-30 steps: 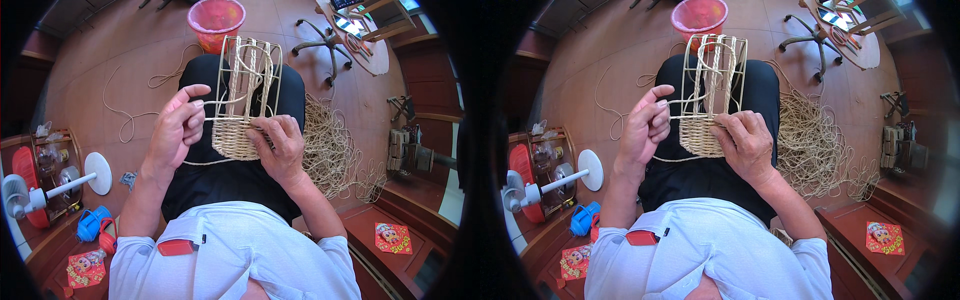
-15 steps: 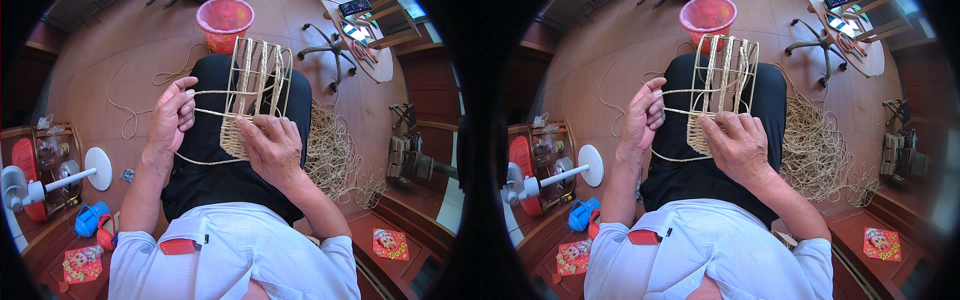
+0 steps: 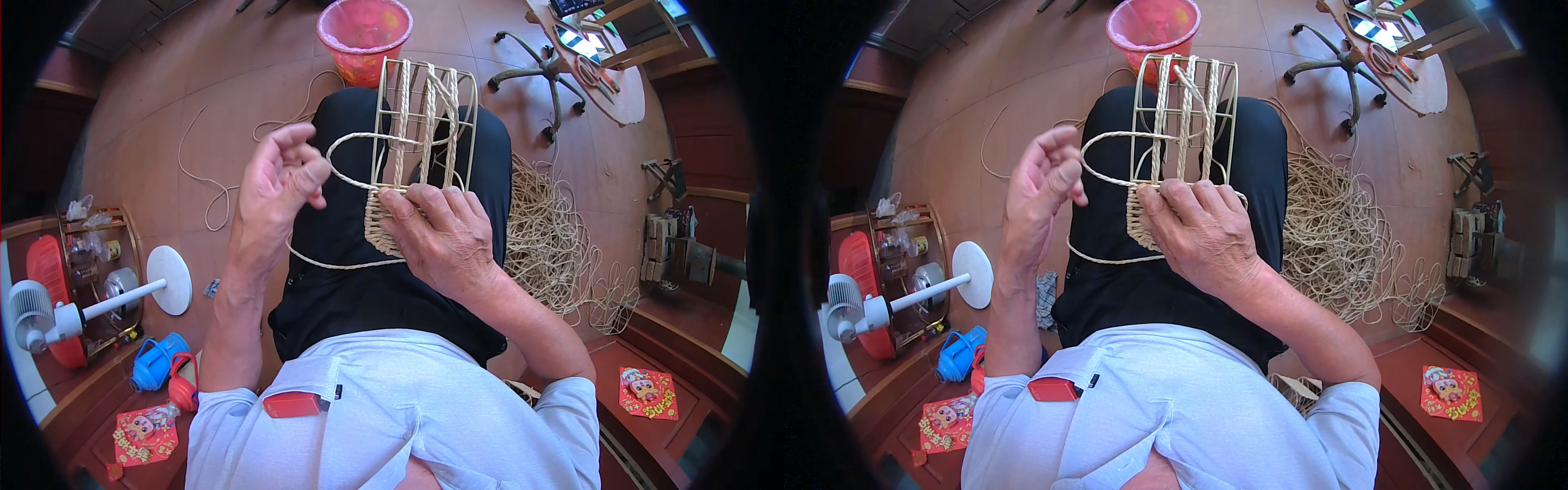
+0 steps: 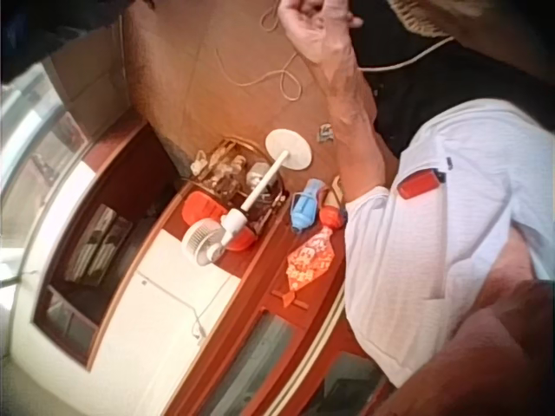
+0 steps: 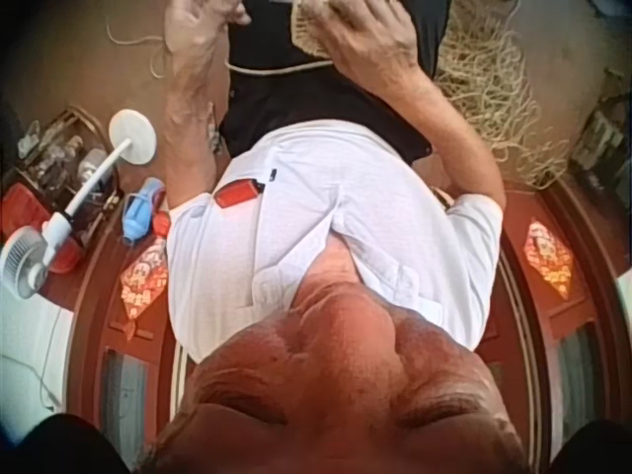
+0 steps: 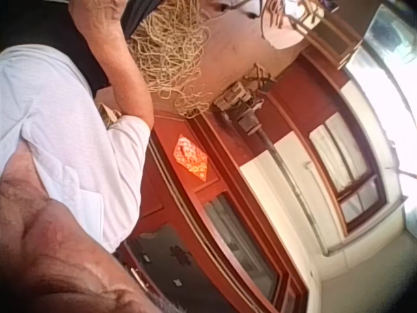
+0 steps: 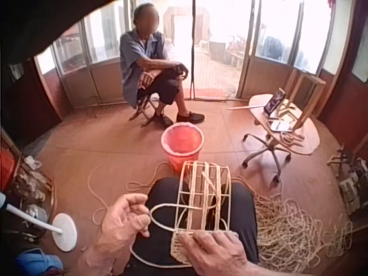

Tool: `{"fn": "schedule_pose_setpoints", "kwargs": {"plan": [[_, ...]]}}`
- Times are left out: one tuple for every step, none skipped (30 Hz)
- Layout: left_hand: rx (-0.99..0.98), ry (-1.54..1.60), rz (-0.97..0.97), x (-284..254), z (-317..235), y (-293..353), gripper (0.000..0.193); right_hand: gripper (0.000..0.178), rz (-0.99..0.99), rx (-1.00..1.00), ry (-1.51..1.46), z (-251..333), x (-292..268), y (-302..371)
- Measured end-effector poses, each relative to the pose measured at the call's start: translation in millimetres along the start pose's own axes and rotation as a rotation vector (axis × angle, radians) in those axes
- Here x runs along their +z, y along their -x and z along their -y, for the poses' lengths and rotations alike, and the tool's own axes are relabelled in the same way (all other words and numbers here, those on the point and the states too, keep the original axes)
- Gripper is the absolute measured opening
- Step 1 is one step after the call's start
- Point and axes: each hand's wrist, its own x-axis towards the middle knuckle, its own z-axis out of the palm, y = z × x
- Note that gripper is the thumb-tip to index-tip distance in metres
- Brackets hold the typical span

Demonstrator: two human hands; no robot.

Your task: Weave a straw basket or cage structure using dried plant fibers.

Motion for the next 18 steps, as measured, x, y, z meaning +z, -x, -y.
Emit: {"fn": "schedule_pose_setpoints", "kwargs": {"plan": [[-0.047,0.063,0.066,-2,1,3,0.047,0.034,-0.002,0.003,-0.009,0,0,0],[-0.046,0.061,0.069,-1,1,6,0.047,0.034,-0.005,0.006,-0.008,0,-1,0],[-0.077,0.034,0.083,3,1,10,0.040,0.035,-0.002,0.005,-0.008,0,-1,-1],[-0.107,0.007,0.097,7,0,14,0.034,0.036,0.001,0.003,-0.006,1,-1,-1],[-0.084,0.016,0.078,13,-1,17,0.017,0.036,0.000,0.002,-0.008,2,-1,-1],[-0.088,0.013,0.080,17,0,16,0.017,0.036,-0.005,0.006,-0.011,1,0,0],[-0.053,-0.049,0.063,19,1,15,0.014,0.036,-0.009,0.011,-0.014,0,1,1],[-0.017,-0.111,0.046,22,3,15,0.011,0.036,-0.009,0.015,-0.016,-1,1,2],[-0.016,-0.111,0.046,24,4,15,0.011,0.037,-0.018,0.015,-0.019,-1,2,2],[-0.017,-0.117,0.051,25,6,15,0.009,0.037,-0.026,0.014,-0.023,-2,3,3],[-0.019,-0.123,0.055,27,7,15,0.008,0.037,-0.027,0.014,-0.023,-2,2,3],[-0.021,-0.124,0.055,30,6,16,0.008,0.037,-0.026,0.016,-0.022,-2,2,3],[0.018,-0.219,0.038,32,5,18,0.009,0.037,-0.024,0.019,-0.022,-1,2,3],[0.056,-0.314,0.020,34,5,18,0.009,0.037,-0.024,0.021,-0.023,-1,2,3],[0.055,-0.315,0.020,34,8,17,0.009,0.036,-0.021,0.021,-0.021,-1,2,3],[0.143,-0.320,-0.004,33,12,14,0.009,0.035,-0.019,0.022,-0.019,-1,2,3],[0.230,-0.324,-0.028,33,15,13,0.010,0.035,-0.019,0.023,-0.020,-1,2,3],[0.229,-0.325,-0.027,34,14,13,0.010,0.034,-0.027,0.020,-0.024,-1,3,3]]}}
